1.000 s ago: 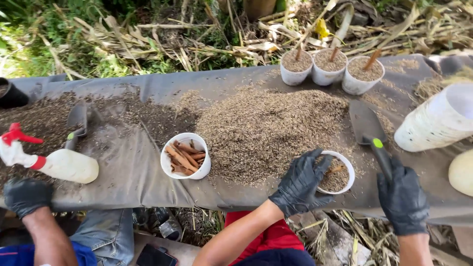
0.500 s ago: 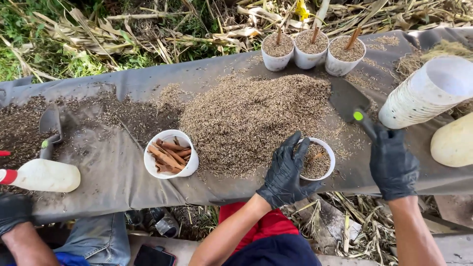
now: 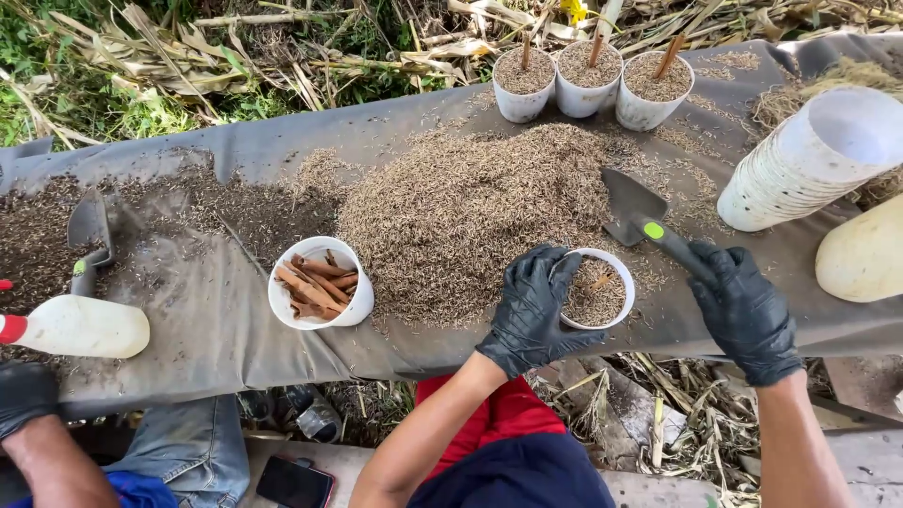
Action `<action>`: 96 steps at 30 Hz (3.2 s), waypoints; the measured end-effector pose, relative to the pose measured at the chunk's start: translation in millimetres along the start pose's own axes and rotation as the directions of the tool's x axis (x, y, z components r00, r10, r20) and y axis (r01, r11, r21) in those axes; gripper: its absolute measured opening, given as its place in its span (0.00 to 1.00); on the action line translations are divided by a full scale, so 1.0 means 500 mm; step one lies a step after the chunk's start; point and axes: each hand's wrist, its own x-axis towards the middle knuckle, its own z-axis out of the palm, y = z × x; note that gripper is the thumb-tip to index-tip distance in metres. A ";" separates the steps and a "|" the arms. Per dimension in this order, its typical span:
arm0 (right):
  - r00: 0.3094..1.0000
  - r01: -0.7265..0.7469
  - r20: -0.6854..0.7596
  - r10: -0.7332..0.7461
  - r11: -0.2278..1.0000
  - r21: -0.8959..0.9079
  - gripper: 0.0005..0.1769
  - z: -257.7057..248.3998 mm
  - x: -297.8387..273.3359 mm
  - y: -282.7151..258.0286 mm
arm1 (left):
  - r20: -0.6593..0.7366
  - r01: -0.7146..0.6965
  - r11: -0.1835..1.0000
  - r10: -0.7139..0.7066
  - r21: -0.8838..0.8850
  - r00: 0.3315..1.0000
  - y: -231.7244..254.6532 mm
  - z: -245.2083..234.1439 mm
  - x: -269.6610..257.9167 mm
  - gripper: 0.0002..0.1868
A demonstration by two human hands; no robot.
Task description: The person fills a white plastic cup with soil using a trowel, then inserts a cinnamon stick into the soil. They continue to add more soil around the stick and press it down firmly with their gloved hands to secure it in place.
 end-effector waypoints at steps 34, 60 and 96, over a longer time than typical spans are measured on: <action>0.944 -0.303 0.236 0.230 0.887 0.348 0.34 -0.223 -0.057 0.126 | -0.090 0.052 0.997 -0.057 -0.054 0.994 0.030 0.016 0.002 0.61; 0.962 -0.095 0.273 0.020 0.960 0.264 0.36 -0.301 0.015 0.149 | -0.023 0.021 0.999 -0.021 -0.026 1.000 0.023 0.023 0.011 0.59; 0.993 0.112 0.026 -0.111 0.902 -0.416 0.30 -0.254 -0.112 0.122 | -0.187 -0.013 0.995 -0.005 -0.096 0.982 0.037 0.012 0.015 0.66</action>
